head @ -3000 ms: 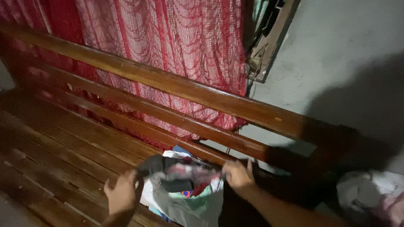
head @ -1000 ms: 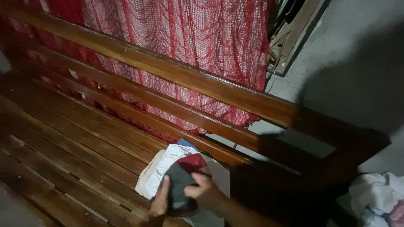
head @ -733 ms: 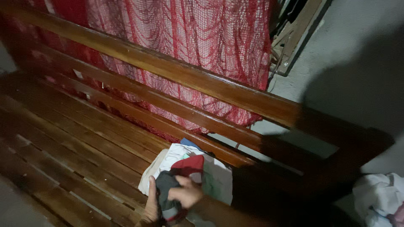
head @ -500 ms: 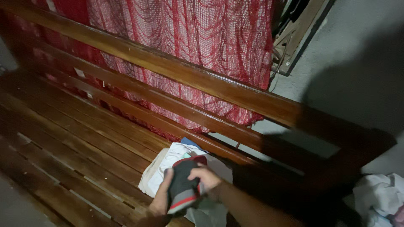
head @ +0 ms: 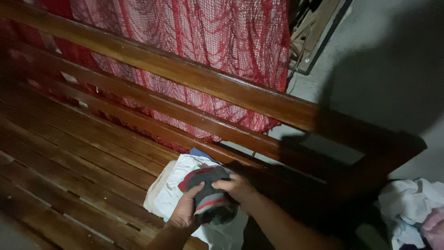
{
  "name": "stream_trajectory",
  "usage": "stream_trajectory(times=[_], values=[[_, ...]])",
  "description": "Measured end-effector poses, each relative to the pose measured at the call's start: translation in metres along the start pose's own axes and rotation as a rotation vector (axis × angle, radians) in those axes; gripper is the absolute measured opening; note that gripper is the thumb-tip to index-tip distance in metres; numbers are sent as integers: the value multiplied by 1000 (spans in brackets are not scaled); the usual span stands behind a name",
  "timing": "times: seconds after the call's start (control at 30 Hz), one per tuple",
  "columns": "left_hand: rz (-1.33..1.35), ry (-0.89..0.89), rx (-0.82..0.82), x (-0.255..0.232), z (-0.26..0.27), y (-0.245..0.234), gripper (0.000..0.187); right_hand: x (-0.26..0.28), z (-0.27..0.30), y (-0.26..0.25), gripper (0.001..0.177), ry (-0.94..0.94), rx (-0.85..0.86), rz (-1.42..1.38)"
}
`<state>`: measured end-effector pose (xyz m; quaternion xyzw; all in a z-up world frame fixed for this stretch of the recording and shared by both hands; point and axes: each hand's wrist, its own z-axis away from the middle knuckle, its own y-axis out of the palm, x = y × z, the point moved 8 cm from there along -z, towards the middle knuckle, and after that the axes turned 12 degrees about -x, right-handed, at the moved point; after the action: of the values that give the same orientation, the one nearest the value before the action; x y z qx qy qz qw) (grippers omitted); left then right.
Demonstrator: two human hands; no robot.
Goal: The person picks up and folds several items of clothing from a pile, including a pair of jeans, shirts, and underwear, and places them in a stack on a wooden bench.
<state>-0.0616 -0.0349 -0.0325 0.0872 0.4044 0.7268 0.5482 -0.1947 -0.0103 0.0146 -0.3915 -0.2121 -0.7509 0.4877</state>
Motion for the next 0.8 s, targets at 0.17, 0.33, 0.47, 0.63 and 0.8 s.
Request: stream_trajectory(times=[0.17, 0.33, 0.47, 0.63, 0.8], values=[[-71, -1, 40, 13, 5, 7, 71, 54, 28, 33, 38, -511, 237, 223], [120, -4, 73, 15, -30, -9, 84, 33, 4, 47, 38, -325, 407, 14], [5, 198, -115, -4, -67, -45, 70, -9, -52, 9, 60, -108, 65, -176], [-716, 905, -969, -52, -34, -82, 92, -48, -75, -32, 96, -46, -268, 354], [-338, 292, -668, -5, -49, -76, 69, -74, -85, -4, 104, -99, -56, 369]])
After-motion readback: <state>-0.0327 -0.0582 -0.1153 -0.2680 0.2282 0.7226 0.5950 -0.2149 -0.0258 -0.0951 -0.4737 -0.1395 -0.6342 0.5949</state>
